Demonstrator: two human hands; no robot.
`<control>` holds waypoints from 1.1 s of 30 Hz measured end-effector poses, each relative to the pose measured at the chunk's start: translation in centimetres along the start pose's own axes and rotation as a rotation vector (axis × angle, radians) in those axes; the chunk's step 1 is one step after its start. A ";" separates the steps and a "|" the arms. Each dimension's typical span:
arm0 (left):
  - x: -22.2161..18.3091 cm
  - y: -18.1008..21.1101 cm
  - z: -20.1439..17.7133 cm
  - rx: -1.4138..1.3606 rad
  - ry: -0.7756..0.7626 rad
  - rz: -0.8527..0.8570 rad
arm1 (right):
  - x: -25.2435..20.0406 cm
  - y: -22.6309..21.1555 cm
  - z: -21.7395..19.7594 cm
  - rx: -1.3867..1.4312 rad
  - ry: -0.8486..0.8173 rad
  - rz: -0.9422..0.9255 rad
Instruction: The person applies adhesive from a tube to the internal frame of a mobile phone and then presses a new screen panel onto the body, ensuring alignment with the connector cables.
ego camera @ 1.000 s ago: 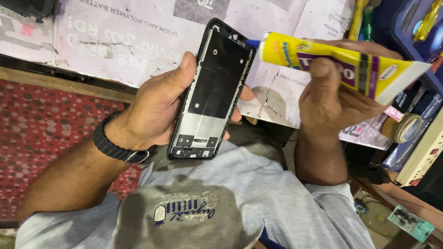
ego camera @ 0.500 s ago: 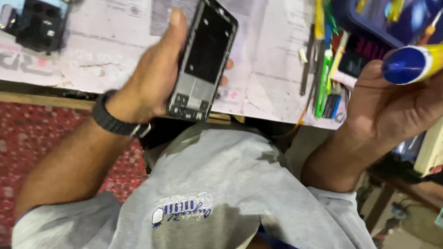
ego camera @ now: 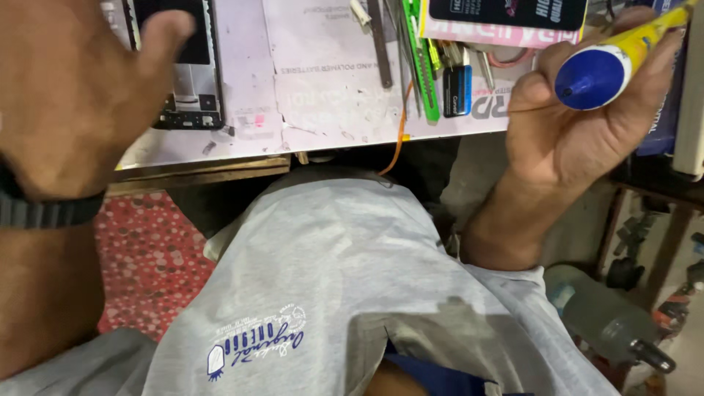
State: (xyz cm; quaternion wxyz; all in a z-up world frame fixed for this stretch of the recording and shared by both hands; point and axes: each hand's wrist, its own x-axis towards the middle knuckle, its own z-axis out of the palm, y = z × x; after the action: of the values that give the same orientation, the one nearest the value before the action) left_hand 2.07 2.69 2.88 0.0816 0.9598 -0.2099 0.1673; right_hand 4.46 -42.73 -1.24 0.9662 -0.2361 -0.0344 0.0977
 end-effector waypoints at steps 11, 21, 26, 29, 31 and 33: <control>10.0 7.8 7.9 -0.266 -0.068 0.277 | -2.4 3.8 -2.5 0.080 0.208 -0.015; 9.0 7.9 9.8 -0.123 -0.032 0.324 | -2.0 4.8 -1.2 0.044 0.076 -0.003; 8.6 8.2 9.9 -0.042 -0.018 0.295 | -1.5 5.1 -0.8 0.019 0.084 -0.030; 8.4 8.5 8.1 -0.169 -0.001 0.267 | -1.1 5.3 -0.4 0.020 0.064 -0.017; 8.2 8.6 6.3 -0.340 0.024 0.247 | -1.0 5.6 -0.1 0.017 0.062 0.010; 8.2 8.8 4.4 -0.464 0.060 0.252 | -0.5 6.2 0.4 0.008 0.044 0.033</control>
State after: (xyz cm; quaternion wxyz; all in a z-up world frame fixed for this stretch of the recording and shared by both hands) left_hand 6.57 -9.33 2.47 0.2843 0.8763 -0.3580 0.1519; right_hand 2.84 -37.29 -3.81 0.9659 -0.2348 -0.0089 0.1084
